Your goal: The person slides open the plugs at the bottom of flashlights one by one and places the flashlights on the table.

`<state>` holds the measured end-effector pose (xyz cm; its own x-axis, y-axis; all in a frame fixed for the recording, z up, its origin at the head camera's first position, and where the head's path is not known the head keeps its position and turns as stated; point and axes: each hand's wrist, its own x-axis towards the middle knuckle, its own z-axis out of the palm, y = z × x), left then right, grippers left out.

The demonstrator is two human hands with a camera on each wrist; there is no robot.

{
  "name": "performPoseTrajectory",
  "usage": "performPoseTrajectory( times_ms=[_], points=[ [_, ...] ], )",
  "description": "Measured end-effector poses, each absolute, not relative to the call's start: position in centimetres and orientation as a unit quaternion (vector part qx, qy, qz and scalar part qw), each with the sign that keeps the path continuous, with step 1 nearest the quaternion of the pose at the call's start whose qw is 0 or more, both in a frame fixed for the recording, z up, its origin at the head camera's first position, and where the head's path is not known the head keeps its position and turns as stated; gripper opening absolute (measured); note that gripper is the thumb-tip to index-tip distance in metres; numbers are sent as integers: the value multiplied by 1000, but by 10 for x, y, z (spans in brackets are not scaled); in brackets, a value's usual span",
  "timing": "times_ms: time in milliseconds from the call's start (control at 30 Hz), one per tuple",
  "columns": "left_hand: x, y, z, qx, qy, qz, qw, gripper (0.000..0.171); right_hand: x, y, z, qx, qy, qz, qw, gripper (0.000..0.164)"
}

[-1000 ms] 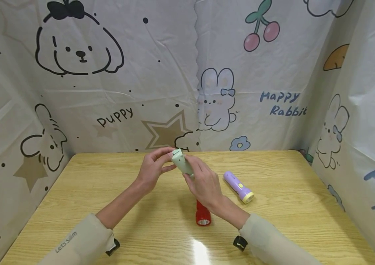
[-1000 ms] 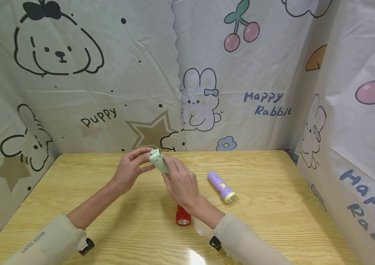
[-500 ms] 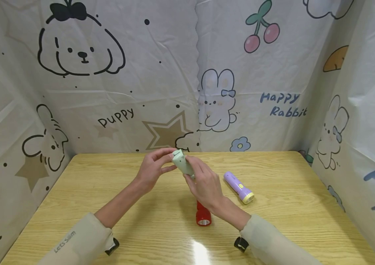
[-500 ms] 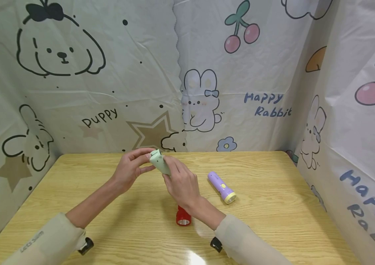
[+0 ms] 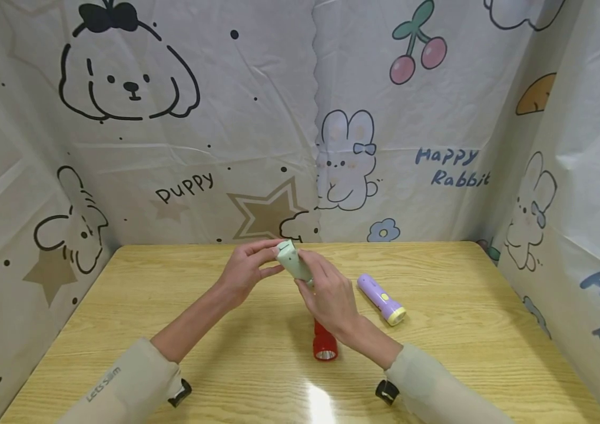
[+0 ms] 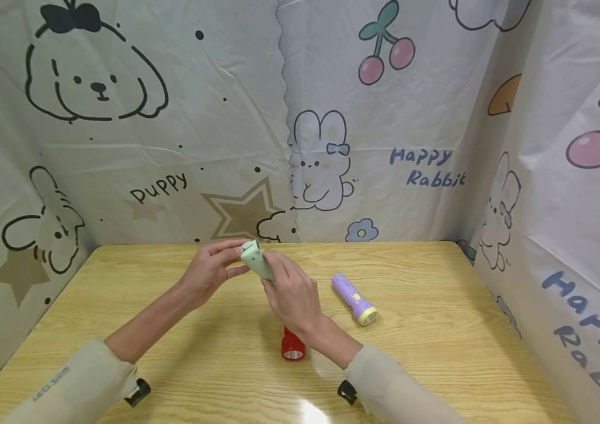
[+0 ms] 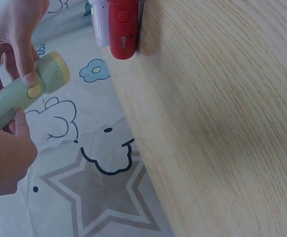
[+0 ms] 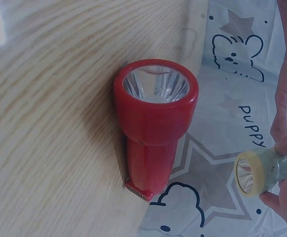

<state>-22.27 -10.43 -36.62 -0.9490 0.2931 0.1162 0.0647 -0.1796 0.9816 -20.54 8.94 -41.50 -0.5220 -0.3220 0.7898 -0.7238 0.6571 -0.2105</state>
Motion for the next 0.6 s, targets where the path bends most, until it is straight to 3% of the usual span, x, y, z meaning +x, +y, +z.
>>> performPoseTrajectory(
  times_ms=[600],
  points=[
    [-222, -106, -362, 141, 634, 757, 73, 34, -205, 87, -414, 314, -831, 277, 367, 62]
  ],
)
